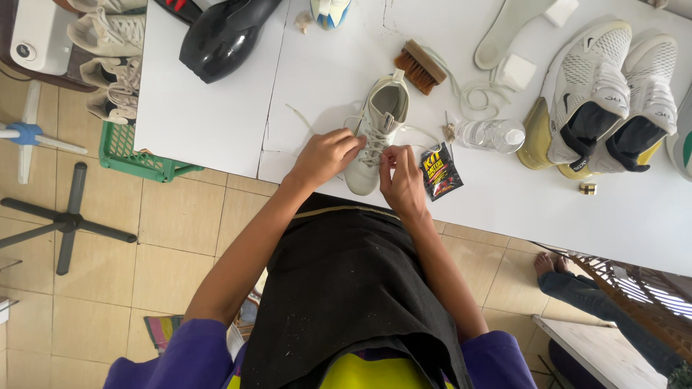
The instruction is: The person laces a white sneaker by threading the laces through the eyelets and tying them. The person then lifts the shoe to display the finished lacing.
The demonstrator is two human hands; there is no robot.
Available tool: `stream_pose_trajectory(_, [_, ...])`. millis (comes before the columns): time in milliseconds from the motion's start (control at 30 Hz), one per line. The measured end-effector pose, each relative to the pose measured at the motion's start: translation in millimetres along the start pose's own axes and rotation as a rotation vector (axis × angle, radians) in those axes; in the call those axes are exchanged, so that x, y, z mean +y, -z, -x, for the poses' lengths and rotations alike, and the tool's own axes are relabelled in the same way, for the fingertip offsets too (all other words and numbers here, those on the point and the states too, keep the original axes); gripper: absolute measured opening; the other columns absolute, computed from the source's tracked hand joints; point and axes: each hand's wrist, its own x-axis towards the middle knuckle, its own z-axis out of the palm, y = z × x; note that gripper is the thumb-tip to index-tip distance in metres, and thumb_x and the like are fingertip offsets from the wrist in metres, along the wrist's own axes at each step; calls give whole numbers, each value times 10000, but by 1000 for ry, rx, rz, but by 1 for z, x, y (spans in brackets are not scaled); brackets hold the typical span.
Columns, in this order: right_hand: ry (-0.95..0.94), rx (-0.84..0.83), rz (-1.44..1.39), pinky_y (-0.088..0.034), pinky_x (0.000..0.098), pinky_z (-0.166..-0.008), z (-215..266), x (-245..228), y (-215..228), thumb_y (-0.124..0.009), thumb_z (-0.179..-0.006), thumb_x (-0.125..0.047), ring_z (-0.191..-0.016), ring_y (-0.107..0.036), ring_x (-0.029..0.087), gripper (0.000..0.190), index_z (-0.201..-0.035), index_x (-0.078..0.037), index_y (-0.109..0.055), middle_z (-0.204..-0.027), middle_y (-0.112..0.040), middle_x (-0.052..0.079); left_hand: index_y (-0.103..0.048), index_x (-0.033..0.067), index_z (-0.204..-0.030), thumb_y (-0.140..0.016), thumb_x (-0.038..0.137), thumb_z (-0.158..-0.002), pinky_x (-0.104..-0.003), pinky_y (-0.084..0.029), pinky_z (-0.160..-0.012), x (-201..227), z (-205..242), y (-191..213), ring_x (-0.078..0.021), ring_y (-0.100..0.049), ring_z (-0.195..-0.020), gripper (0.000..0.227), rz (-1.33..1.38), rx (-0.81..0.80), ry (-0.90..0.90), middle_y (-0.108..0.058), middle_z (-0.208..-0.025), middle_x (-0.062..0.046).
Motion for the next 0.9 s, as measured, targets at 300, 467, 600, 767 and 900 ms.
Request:
stream_pose_trajectory(300, [-38,-15,-96,-691,421,-688,3,11,-7,-620,-1147,-74,-849,-789,386,75,-1162,-6,-591,-967,-621,128,-723,183,-1051,-749,191,-1100,-225,-568,-583,-20,-5,-20,-104,-683,-734,56,-267,-11,-211,-582,-838,81])
stream_pose_trajectory(467, [-119,-49,-271,-684,472,-701,-1,17,7,-630,-1144,-61,-825,-821,346,63,-1169,-5,-617,-946,-699,117,-728,148,-1054,-758,159,-1101,-275,-595,-579,-17,-19,-3,-143,-714,-728,57,-143,-67,-188,-619,-834,59])
stream_pose_trajectory(600, [-251,-82,-603,-687,453,-769,-11,20,27,-784,-1084,-68,-789,-797,312,489,-1439,49,-467,-1008,-713,193,-691,176,-1040,-728,226,-1127,-226,-580,-601,-37,-20,-23,-86,-679,-729,107,-267,-73,-320,-558,-859,90])
stream_pose_trajectory(767, [-336,-159,-637,-697,466,-835,-27,10,37,-1047,-825,-101,-825,-791,351,919,-1467,44,-405,-1056,-646,223,-681,164,-993,-722,204,-1132,-222,-569,-562,-40,-35,-19,-97,-688,-684,151,-252,-103,-347,-590,-844,75])
stream_pose_trajectory(900, [-397,-237,-589,-719,426,-823,-40,1,48,-1067,-793,-125,-798,-806,328,935,-1444,8,-409,-1039,-652,188,-600,188,-952,-719,268,-1119,-241,-560,-535,-60,-27,-57,-97,-669,-659,220,-353,-107,-415,-534,-835,83])
